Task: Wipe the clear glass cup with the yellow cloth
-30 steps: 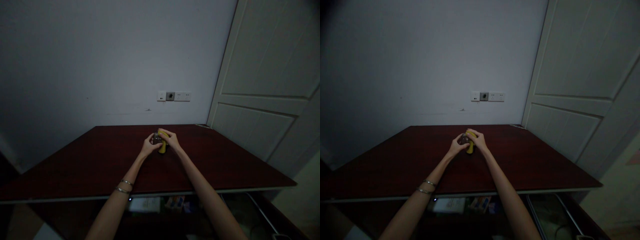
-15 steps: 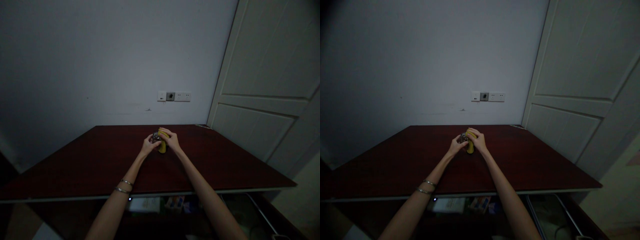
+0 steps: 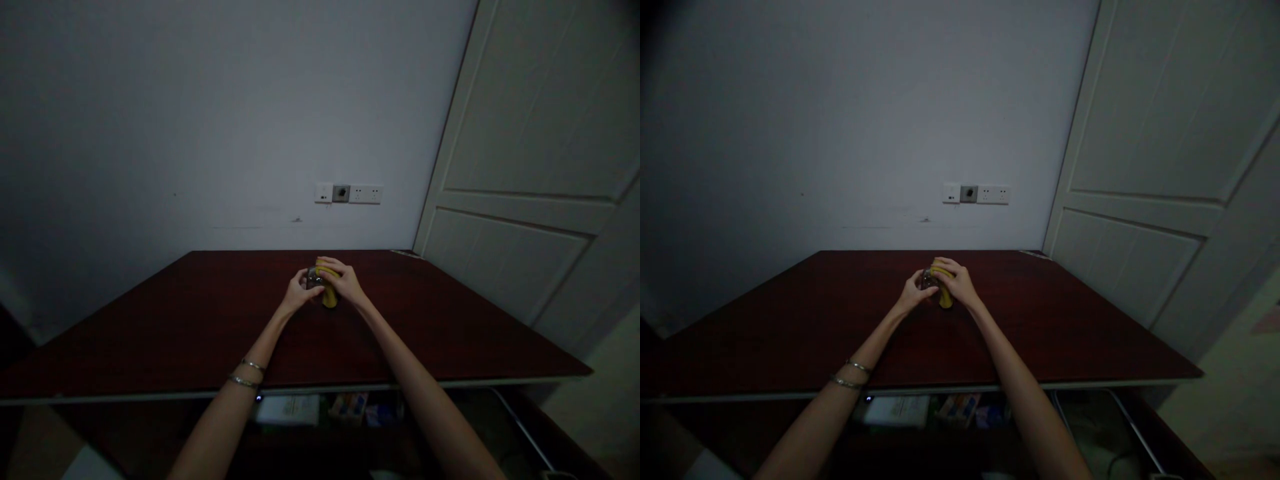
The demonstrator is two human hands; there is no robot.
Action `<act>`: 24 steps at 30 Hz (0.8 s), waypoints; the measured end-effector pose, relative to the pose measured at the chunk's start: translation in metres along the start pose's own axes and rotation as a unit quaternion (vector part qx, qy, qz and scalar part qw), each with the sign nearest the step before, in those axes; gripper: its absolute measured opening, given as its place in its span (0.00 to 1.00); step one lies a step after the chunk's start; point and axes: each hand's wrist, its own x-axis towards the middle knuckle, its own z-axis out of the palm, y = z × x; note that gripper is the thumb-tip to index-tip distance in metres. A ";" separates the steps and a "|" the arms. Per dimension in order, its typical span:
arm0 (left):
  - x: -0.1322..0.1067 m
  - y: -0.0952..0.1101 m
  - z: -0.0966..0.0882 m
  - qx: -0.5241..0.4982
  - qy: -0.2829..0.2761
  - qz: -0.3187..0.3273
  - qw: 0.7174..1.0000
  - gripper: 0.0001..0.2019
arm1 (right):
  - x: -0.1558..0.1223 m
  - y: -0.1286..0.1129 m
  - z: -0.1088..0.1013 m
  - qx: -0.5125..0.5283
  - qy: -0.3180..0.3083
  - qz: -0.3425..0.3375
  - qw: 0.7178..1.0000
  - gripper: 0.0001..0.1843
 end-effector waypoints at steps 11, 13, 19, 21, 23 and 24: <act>0.007 -0.015 0.001 0.057 0.053 0.045 0.996 0.27 | -0.002 -0.012 0.016 -0.163 -0.012 -0.063 0.985 0.11; 0.007 -0.014 -0.001 0.070 0.070 0.043 0.994 0.27 | -0.005 -0.012 0.021 -0.170 -0.001 -0.068 0.983 0.12; 0.007 -0.010 -0.003 0.103 0.081 0.041 0.991 0.27 | -0.011 -0.012 0.026 -0.145 -0.024 -0.068 0.987 0.12; 0.006 -0.010 -0.002 0.089 0.058 0.052 0.993 0.27 | -0.008 -0.010 0.025 -0.123 0.007 -0.049 0.991 0.11; 0.005 -0.010 -0.001 0.084 0.043 0.060 0.994 0.27 | -0.003 -0.005 0.024 -0.104 0.047 -0.029 0.993 0.10; 0.005 -0.010 -0.001 0.086 0.038 0.063 0.994 0.28 | 0.000 -0.003 0.024 -0.095 0.071 -0.016 0.993 0.10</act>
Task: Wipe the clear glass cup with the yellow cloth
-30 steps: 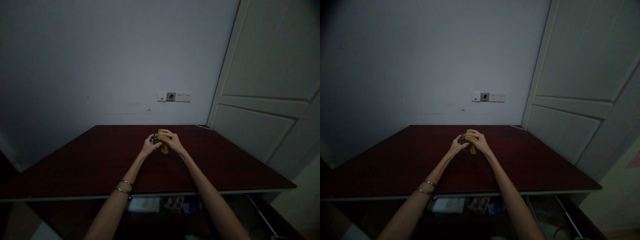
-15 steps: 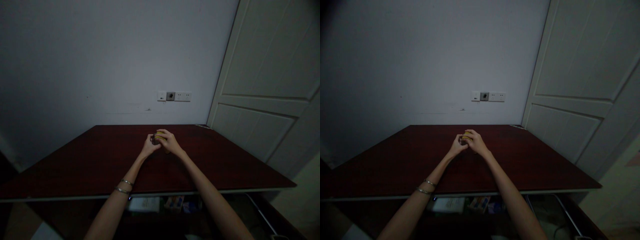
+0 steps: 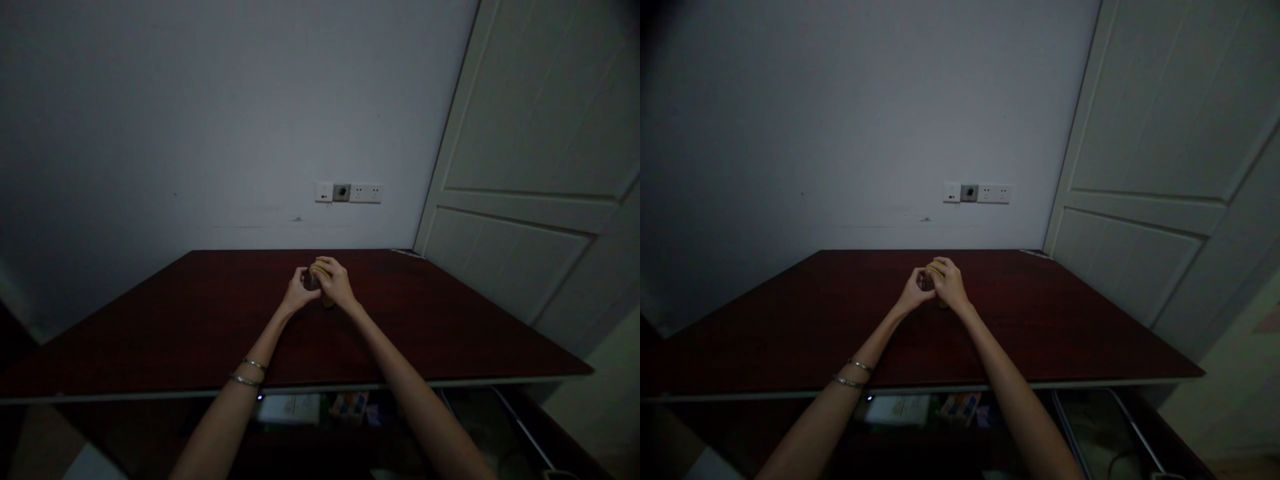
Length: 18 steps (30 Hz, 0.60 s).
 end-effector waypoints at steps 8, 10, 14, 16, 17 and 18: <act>-0.003 0.011 0.000 -0.036 -0.038 -0.041 0.998 0.31 | 0.002 0.014 -0.007 0.192 0.005 0.131 0.973 0.17; -0.002 0.011 0.000 -0.051 -0.050 -0.044 0.996 0.30 | -0.001 0.016 -0.011 0.243 -0.022 0.157 0.957 0.20; 0.000 0.011 0.000 -0.069 -0.055 -0.050 0.995 0.26 | -0.002 0.021 -0.019 0.299 -0.068 0.173 0.936 0.23; 0.000 0.013 -0.001 -0.074 -0.053 -0.057 0.994 0.24 | 0.001 0.023 -0.022 0.301 -0.079 0.160 0.937 0.23; 0.000 0.015 -0.002 -0.073 -0.052 -0.063 0.994 0.24 | 0.002 0.023 -0.024 0.295 -0.085 0.149 0.940 0.23; 0.000 0.017 -0.002 -0.069 -0.050 -0.069 0.994 0.24 | 0.004 0.023 -0.026 0.286 -0.093 0.136 0.944 0.24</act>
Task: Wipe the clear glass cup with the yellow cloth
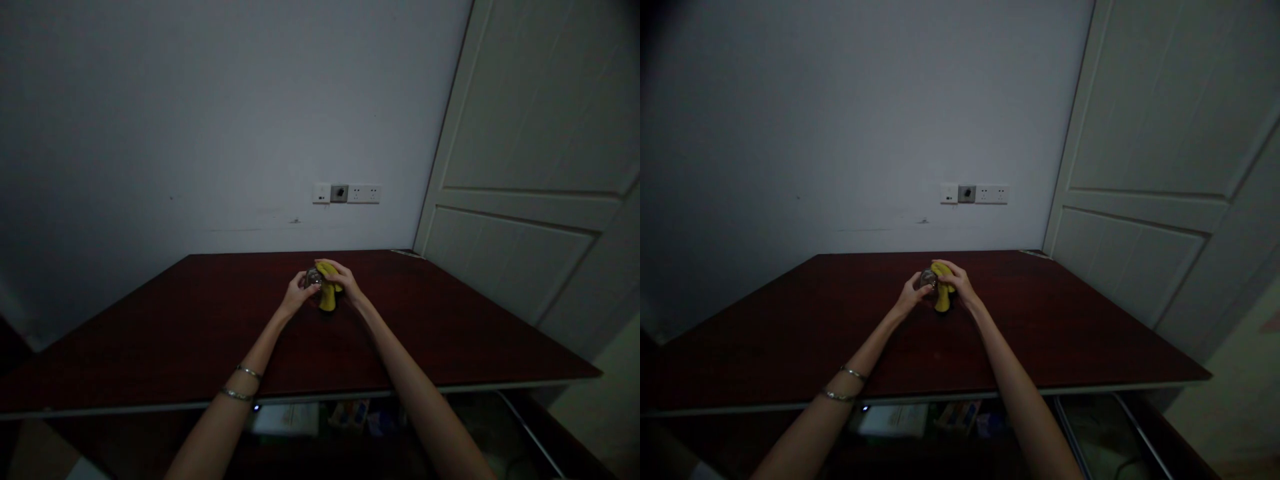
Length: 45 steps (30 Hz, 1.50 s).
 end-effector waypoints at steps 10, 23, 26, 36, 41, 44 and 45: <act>0.007 -0.001 -0.008 0.051 0.010 -0.071 0.996 0.23 | -0.007 0.005 0.007 -0.082 -0.063 -0.007 0.995 0.44; 0.015 -0.015 -0.024 0.014 -0.122 -0.180 0.976 0.28 | -0.005 0.024 0.012 -0.127 0.028 -0.020 0.991 0.40; 0.012 -0.013 -0.027 -0.001 -0.160 -0.159 0.974 0.29 | -0.002 0.028 0.008 -0.104 0.060 -0.001 0.993 0.38; 0.004 -0.008 -0.016 -0.033 -0.109 -0.128 0.985 0.44 | 0.002 0.041 0.003 -0.096 0.122 0.039 0.987 0.35; 0.003 -0.013 -0.007 -0.056 -0.080 -0.085 0.992 0.38 | -0.002 0.037 0.008 -0.091 0.109 0.046 0.989 0.35; 0.002 -0.014 -0.004 -0.039 -0.071 -0.069 0.994 0.31 | -0.003 0.036 0.010 -0.101 0.106 0.045 0.988 0.34; 0.002 -0.014 -0.004 -0.030 -0.066 -0.069 0.995 0.30 | -0.004 0.036 0.011 -0.103 0.104 0.044 0.988 0.34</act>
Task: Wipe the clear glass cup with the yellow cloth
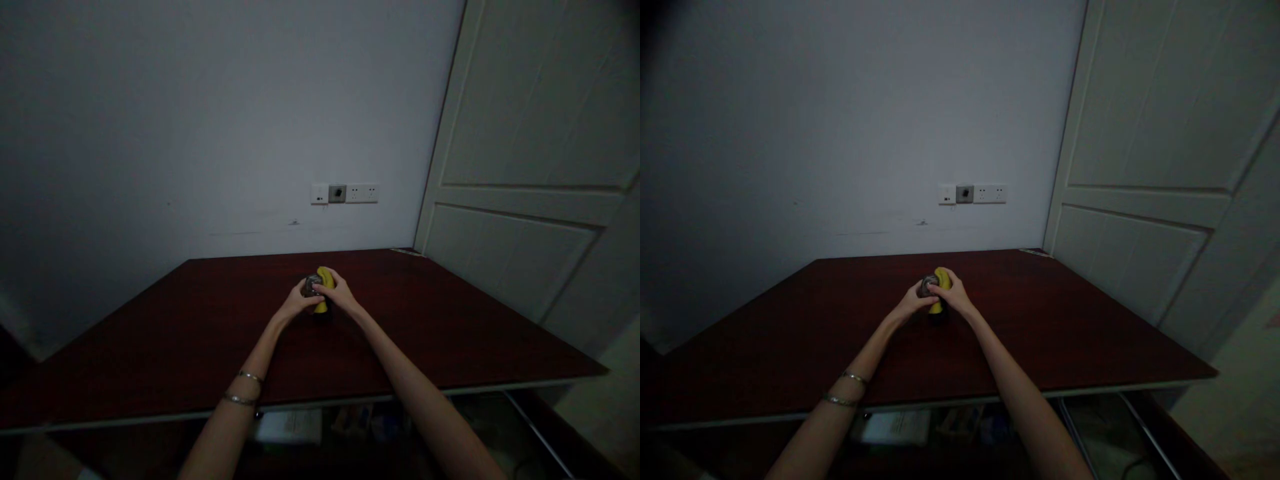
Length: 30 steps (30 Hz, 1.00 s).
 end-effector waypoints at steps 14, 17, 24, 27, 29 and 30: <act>-0.001 -0.003 0.003 0.024 0.060 0.029 0.997 0.34 | -0.004 -0.004 0.000 0.018 -0.037 -0.039 0.998 0.28; 0.000 -0.005 0.004 0.023 0.074 0.026 0.997 0.37 | -0.006 -0.009 0.002 -0.002 -0.027 -0.068 0.997 0.22; 0.001 -0.009 0.007 0.036 0.087 0.079 0.992 0.36 | -0.013 -0.018 0.007 -0.065 -0.022 -0.161 0.985 0.14; 0.003 -0.011 0.007 0.037 0.085 0.097 0.991 0.35 | -0.010 -0.020 0.008 -0.066 -0.021 -0.159 0.985 0.14; 0.004 -0.012 0.006 0.038 0.088 0.104 0.990 0.35 | -0.005 -0.019 0.009 -0.054 -0.019 -0.140 0.989 0.14; 0.004 -0.013 0.006 0.038 0.091 0.108 0.989 0.35 | -0.002 -0.018 0.009 -0.046 -0.018 -0.127 0.991 0.14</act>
